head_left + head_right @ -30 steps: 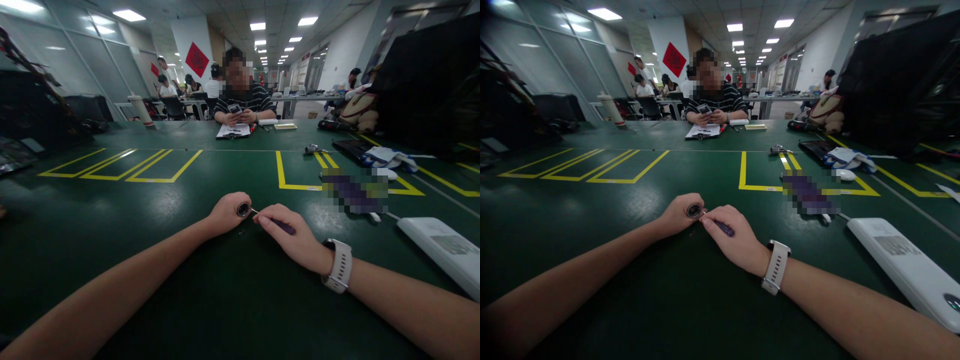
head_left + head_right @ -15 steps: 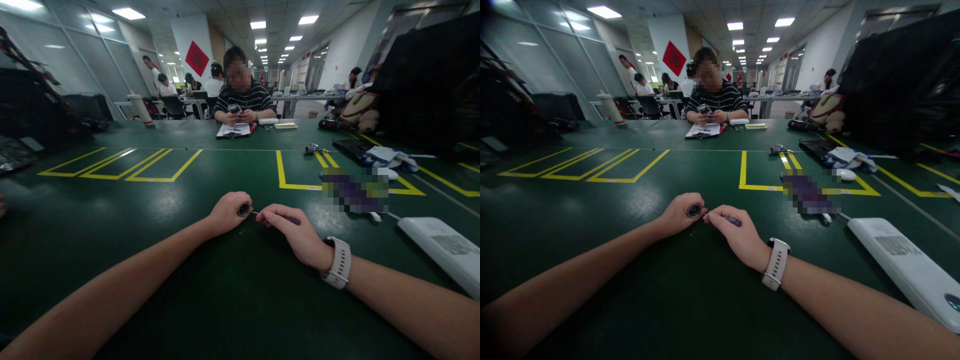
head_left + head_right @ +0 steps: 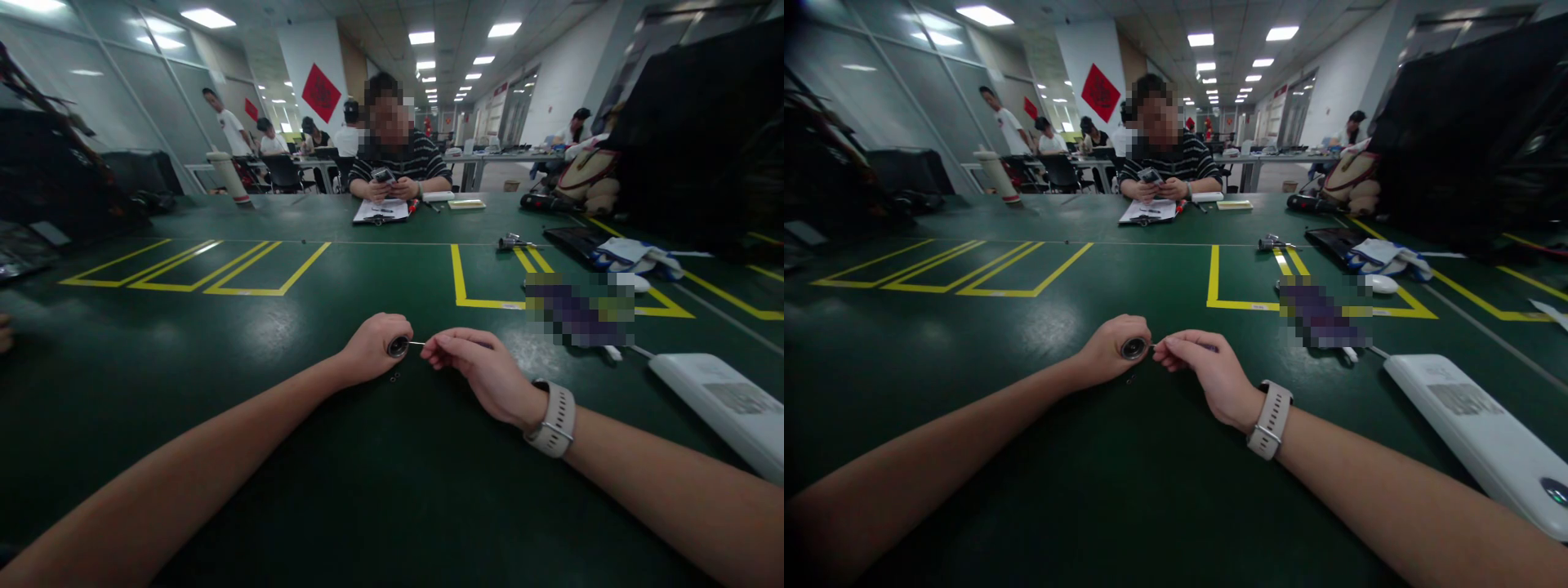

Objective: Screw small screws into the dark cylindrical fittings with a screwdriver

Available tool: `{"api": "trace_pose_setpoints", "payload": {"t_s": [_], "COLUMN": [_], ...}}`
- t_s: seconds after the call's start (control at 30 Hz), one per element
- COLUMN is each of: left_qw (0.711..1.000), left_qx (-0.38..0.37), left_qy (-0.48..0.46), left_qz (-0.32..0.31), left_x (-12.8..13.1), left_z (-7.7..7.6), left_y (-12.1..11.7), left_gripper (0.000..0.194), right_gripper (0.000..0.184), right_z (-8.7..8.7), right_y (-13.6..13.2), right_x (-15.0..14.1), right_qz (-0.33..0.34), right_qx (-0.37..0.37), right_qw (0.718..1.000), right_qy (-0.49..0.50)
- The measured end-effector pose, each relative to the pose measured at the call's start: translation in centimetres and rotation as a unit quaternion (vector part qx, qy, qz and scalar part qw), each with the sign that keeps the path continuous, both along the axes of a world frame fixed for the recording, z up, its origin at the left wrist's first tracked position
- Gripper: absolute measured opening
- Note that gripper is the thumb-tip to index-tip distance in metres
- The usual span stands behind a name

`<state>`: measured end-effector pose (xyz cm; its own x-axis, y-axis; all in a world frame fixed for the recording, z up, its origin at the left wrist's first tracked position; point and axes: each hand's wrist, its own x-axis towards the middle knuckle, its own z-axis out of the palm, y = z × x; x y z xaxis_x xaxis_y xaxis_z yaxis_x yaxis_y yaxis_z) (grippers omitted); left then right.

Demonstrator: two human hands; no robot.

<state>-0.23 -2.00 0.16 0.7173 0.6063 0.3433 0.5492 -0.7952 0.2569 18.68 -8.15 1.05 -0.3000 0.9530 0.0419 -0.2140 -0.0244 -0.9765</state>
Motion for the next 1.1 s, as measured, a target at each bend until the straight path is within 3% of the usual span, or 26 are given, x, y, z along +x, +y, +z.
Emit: {"api": "trace_pose_setpoints", "payload": {"t_s": [0.13,0.23,0.33,0.4,0.5,0.63,0.83,0.97,1.1], "left_qw": [1.0,1.0,0.998,0.997,0.996,0.996,1.0,1.0,0.998], "left_qx": [-0.003,0.009,0.035,0.051,0.062,0.067,0.029,0.01,0.047], "left_qy": [0.0,0.006,0.022,0.038,0.058,0.066,0.01,-0.008,0.029], "left_qz": [0.003,0.023,0.041,0.04,0.026,0.009,-0.002,0.006,0.027], "left_x": [0.0,0.1,0.2,0.3,0.4,0.3,0.1,0.1,0.1], "left_z": [0.0,0.0,0.0,0.0,0.1,0.1,0.0,-0.1,0.0], "left_y": [0.1,0.0,-0.1,-0.2,-0.3,-0.3,0.0,0.1,-0.1], "left_gripper": [0.008,0.007,0.007,0.008,0.01,0.011,0.01,0.008,0.009], "right_gripper": [0.018,0.018,0.017,0.017,0.016,0.018,0.017,0.017,0.017], "right_z": [-0.1,0.4,0.9,1.1,0.9,0.3,-0.2,0.0,0.6], "right_y": [0.1,-0.6,-1.4,-1.6,-1.2,-0.1,0.6,0.3,-0.7], "right_x": [0.1,-0.1,-0.6,-0.7,-0.5,0.1,0.2,0.2,-0.1], "right_qz": [0.002,-0.022,-0.04,-0.036,-0.021,0.005,0.02,0.004,-0.024], "right_qx": [-0.021,0.087,0.226,0.263,0.213,0.05,-0.061,-0.037,0.101], "right_qw": [1.0,0.993,0.949,0.932,0.953,0.997,0.996,0.998,0.988], "right_qy": [0.019,-0.081,-0.215,-0.245,-0.214,-0.06,0.065,0.045,-0.111]}}
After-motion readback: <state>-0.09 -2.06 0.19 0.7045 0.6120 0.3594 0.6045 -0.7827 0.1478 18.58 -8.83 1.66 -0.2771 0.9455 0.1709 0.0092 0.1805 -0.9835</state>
